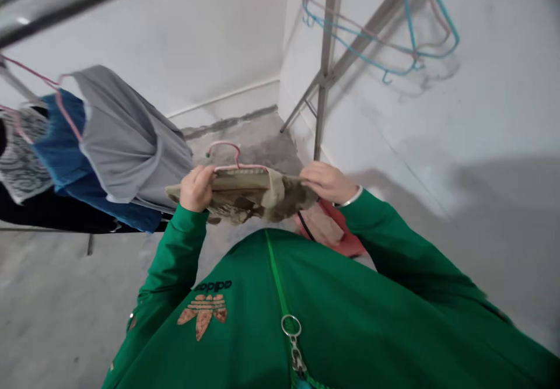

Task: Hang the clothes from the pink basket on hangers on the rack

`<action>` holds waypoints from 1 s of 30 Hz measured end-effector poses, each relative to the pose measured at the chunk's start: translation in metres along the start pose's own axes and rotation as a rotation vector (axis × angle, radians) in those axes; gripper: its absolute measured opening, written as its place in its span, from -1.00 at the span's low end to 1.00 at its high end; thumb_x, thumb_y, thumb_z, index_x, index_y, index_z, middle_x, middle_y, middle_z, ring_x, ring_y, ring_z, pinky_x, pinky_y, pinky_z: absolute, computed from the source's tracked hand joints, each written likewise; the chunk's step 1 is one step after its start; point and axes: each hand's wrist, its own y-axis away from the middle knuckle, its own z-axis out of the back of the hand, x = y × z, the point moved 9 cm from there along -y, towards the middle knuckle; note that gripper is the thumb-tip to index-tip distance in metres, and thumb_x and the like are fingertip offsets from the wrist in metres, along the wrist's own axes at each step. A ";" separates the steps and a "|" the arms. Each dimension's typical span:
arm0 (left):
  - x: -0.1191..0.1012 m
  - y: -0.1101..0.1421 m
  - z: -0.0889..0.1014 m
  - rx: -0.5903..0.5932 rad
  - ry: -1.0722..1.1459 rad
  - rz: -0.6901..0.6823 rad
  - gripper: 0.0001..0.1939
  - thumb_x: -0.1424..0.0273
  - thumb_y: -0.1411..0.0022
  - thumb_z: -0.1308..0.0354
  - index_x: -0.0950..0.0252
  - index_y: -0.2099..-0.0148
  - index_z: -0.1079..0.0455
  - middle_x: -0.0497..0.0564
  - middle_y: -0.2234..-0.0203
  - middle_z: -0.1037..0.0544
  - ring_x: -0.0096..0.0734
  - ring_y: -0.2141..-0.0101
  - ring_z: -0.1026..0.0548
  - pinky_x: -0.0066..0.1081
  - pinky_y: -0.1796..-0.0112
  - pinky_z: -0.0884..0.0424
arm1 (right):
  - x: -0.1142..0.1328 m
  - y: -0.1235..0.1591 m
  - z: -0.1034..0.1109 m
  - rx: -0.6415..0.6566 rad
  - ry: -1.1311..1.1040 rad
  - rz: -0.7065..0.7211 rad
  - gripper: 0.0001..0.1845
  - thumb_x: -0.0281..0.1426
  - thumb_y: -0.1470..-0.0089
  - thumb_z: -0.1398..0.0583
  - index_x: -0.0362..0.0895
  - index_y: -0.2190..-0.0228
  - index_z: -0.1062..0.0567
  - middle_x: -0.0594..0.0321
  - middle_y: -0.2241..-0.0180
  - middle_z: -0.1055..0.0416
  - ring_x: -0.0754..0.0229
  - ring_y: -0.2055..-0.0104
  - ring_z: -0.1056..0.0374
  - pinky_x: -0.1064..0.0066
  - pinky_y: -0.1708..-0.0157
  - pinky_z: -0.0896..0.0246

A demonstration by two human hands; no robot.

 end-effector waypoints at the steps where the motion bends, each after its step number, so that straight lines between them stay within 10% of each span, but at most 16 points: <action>1: -0.002 -0.001 0.003 -0.015 -0.001 -0.026 -0.72 0.34 -0.35 0.11 0.34 0.17 -0.40 0.06 0.49 -0.42 -0.41 0.45 -0.40 -0.43 0.38 -0.34 | 0.009 -0.002 0.001 0.031 -0.044 0.014 -0.58 -0.18 -0.24 0.01 -0.14 0.44 -0.49 0.07 0.41 -0.46 0.12 0.29 -0.35 0.24 0.23 -0.30; 5: -0.004 -0.006 0.007 -0.059 0.029 -0.089 -0.75 0.41 -0.36 0.13 0.32 0.15 -0.37 0.03 0.49 -0.43 -0.44 0.45 -0.42 -0.47 0.40 -0.37 | 0.027 0.000 -0.008 0.256 -0.359 -0.078 -0.48 -0.06 -0.19 -0.01 -0.14 0.53 -0.52 0.14 0.51 -0.41 0.20 0.43 -0.34 0.38 0.40 -0.29; 12: 0.016 0.001 0.006 -0.044 -0.036 0.101 -0.61 0.30 -0.34 0.07 0.36 -0.12 -0.27 0.26 0.08 -0.42 -0.18 0.04 -0.42 -0.20 0.06 -0.41 | -0.026 0.004 0.009 -0.045 -0.738 -0.652 -0.47 0.07 0.11 -0.23 -0.16 0.41 -0.58 0.13 0.50 -0.49 0.05 0.40 -0.42 0.25 0.38 -0.36; 20: 0.016 0.073 -0.006 0.077 0.098 0.303 -0.69 0.39 -0.33 0.08 0.34 -0.04 -0.34 0.22 0.10 -0.43 -0.25 0.06 -0.45 -0.25 0.06 -0.45 | 0.028 -0.099 0.045 -0.328 -0.229 -0.220 -0.60 -0.11 -0.11 -0.08 -0.06 0.64 -0.34 0.27 0.64 -0.24 0.18 0.54 -0.22 0.34 0.51 -0.16; 30: 0.012 0.132 -0.026 0.189 0.180 0.409 -0.74 0.42 -0.33 0.11 0.30 0.13 -0.41 0.14 0.23 -0.50 -0.34 0.22 -0.52 -0.38 0.20 -0.50 | 0.089 -0.217 0.000 -0.493 -0.001 0.039 -0.64 -0.24 -0.21 0.05 -0.08 0.59 -0.21 0.26 0.63 -0.23 0.21 0.54 -0.16 0.38 0.48 -0.01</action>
